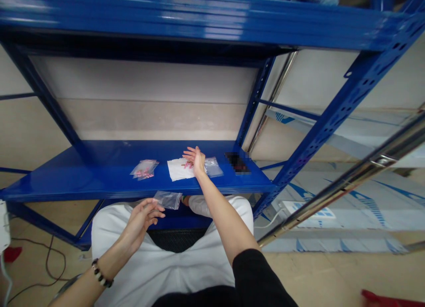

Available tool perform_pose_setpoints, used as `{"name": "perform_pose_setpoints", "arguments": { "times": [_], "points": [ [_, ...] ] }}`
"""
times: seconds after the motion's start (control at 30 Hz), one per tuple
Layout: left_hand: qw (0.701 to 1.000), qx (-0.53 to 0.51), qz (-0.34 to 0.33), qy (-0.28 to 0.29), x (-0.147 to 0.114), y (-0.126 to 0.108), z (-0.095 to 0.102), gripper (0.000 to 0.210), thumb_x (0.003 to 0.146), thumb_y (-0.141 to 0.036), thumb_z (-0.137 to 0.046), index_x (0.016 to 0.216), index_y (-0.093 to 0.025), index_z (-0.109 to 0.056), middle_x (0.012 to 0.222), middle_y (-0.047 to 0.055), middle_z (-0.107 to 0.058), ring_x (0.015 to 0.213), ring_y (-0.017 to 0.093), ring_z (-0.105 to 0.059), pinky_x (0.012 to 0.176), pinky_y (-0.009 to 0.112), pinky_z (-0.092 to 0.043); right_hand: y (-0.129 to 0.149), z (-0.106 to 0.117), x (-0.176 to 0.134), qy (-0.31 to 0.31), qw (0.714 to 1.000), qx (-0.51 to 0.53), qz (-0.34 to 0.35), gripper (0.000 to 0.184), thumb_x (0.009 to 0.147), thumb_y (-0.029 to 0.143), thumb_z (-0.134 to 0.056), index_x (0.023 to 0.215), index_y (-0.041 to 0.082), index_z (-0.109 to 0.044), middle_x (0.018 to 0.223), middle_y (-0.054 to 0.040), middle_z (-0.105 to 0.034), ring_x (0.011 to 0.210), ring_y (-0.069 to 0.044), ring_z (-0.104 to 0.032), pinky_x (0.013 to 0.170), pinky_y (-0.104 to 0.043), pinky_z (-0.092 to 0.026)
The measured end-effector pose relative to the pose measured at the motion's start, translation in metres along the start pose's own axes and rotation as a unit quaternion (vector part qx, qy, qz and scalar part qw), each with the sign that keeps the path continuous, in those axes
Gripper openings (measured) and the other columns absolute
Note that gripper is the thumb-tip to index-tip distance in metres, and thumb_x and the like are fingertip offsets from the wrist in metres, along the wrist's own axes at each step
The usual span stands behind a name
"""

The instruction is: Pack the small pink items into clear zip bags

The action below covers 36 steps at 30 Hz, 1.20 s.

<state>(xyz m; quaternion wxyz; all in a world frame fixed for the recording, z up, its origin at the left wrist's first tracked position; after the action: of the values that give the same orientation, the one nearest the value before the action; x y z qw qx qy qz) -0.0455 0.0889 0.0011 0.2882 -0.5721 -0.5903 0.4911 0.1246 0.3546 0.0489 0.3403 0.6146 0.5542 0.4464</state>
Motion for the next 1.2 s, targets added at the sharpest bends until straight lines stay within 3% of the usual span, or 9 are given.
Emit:
{"name": "perform_pose_setpoints", "arguments": {
  "times": [0.23, 0.5, 0.6, 0.7, 0.83, 0.93, 1.03, 1.1, 1.2],
  "points": [
    [0.999, -0.023, -0.023, -0.021, 0.0, -0.002, 0.002, 0.039, 0.078, -0.043, -0.073, 0.097, -0.016, -0.052, 0.079, 0.007, -0.072, 0.065, 0.017, -0.07, 0.051, 0.02, -0.041, 0.002, -0.002, 0.0, 0.008, 1.0, -0.002, 0.011, 0.054, 0.098, 0.057, -0.037, 0.116, 0.016, -0.067, 0.088, -0.011, -0.078, 0.079, -0.021, -0.075, 0.07, -0.029, -0.057],
    [0.993, -0.105, -0.039, 0.034, 0.001, -0.007, -0.007, 0.036, 0.08, -0.038, -0.074, 0.099, -0.018, -0.051, 0.087, 0.008, -0.072, 0.075, 0.02, -0.072, 0.054, 0.022, -0.044, 0.029, -0.007, -0.013, -0.028, 0.991, -0.031, 0.126, 0.042, 0.09, 0.052, -0.05, 0.1, 0.016, -0.067, 0.083, -0.0086, -0.075, 0.077, -0.02, -0.073, 0.081, -0.035, -0.056],
    [0.99, -0.129, -0.038, 0.04, 0.003, -0.007, -0.008, 0.035, 0.081, -0.035, -0.074, 0.1, -0.018, -0.049, 0.094, 0.011, -0.073, 0.083, 0.023, -0.073, 0.056, 0.023, -0.046, 0.048, -0.023, -0.024, 0.001, 0.99, 0.01, 0.141, 0.033, 0.086, 0.047, -0.053, 0.091, 0.018, -0.067, 0.091, -0.0089, -0.075, 0.087, -0.021, -0.072, 0.091, -0.039, -0.054],
    [0.987, -0.146, -0.033, 0.054, 0.002, -0.007, -0.011, 0.034, 0.082, -0.032, -0.072, 0.101, -0.019, -0.047, 0.103, 0.014, -0.072, 0.09, 0.025, -0.072, 0.06, 0.025, -0.048, 0.065, -0.045, -0.047, 0.062, 0.99, 0.031, 0.122, 0.029, 0.085, 0.046, -0.056, 0.089, 0.019, -0.067, 0.097, -0.0087, -0.073, 0.095, -0.022, -0.07, 0.094, -0.04, -0.052],
    [0.987, -0.137, -0.047, 0.073, -0.003, -0.009, -0.017, 0.033, 0.085, -0.033, -0.069, 0.101, -0.02, -0.044, 0.112, 0.016, -0.071, 0.098, 0.027, -0.071, 0.064, 0.027, -0.051, 0.063, -0.056, -0.106, 0.123, 0.99, -0.068, 0.011, 0.036, 0.082, 0.043, -0.065, 0.113, 0.025, -0.063, 0.104, -0.0054, -0.068, 0.094, -0.02, -0.066, 0.079, -0.034, -0.055],
    [0.989, -0.104, -0.063, 0.084, -0.009, -0.006, -0.024, 0.035, 0.086, -0.037, -0.068, 0.102, -0.021, -0.042, 0.114, 0.016, -0.07, 0.103, 0.03, -0.07, 0.066, 0.029, -0.052, 0.05, -0.052, -0.161, 0.189, 0.969, -0.138, -0.08, 0.06, 0.074, 0.036, -0.076, 0.129, 0.03, -0.052, 0.101, -0.0025, -0.064, 0.086, -0.018, -0.065, 0.068, -0.029, -0.054],
    [0.987, -0.068, -0.063, 0.128, -0.015, 0.001, -0.037, 0.036, 0.088, -0.038, -0.067, 0.103, -0.022, -0.039, 0.113, 0.015, -0.07, 0.104, 0.031, -0.07, 0.068, 0.031, -0.053, 0.052, -0.042, -0.191, 0.236, 0.955, -0.154, -0.09, 0.066, 0.07, 0.029, -0.078, 0.129, 0.027, -0.049, 0.083, 0.0015, -0.062, 0.071, -0.016, -0.062, 0.063, -0.029, -0.052],
    [0.978, -0.053, -0.05, 0.195, -0.022, 0.009, -0.051, 0.036, 0.088, -0.038, -0.066, 0.102, -0.022, -0.037, 0.117, 0.017, -0.068, 0.104, 0.031, -0.07, 0.071, 0.032, -0.053, 0.068, -0.03, -0.188, 0.243, 0.951, -0.185, -0.054, 0.054, 0.073, 0.027, -0.073, 0.123, 0.024, -0.053, 0.077, 0.0014, -0.062, 0.066, -0.017, -0.061, 0.063, -0.03, -0.05],
    [0.96, -0.011, -0.037, 0.278, -0.032, 0.02, -0.067, 0.037, 0.088, -0.037, -0.066, 0.1, -0.023, -0.034, 0.122, 0.018, -0.066, 0.104, 0.029, -0.069, 0.071, 0.03, -0.052, 0.109, -0.002, -0.153, 0.22, 0.929, -0.293, 0.055, 0.034, 0.08, 0.022, -0.059, 0.114, 0.021, -0.054, 0.075, -0.0002, -0.066, 0.067, -0.017, -0.062, 0.066, -0.03, -0.048]
  ]
}}
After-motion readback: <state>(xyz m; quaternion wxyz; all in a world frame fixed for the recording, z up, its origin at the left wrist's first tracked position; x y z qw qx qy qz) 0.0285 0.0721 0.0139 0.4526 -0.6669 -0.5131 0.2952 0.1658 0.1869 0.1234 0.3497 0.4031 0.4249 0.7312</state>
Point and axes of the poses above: each hand's wrist, its own x-axis towards the middle knuckle, its own z-axis out of the back of the hand, y = z × x, the point moved 7 cm from there along x, towards the middle knuckle
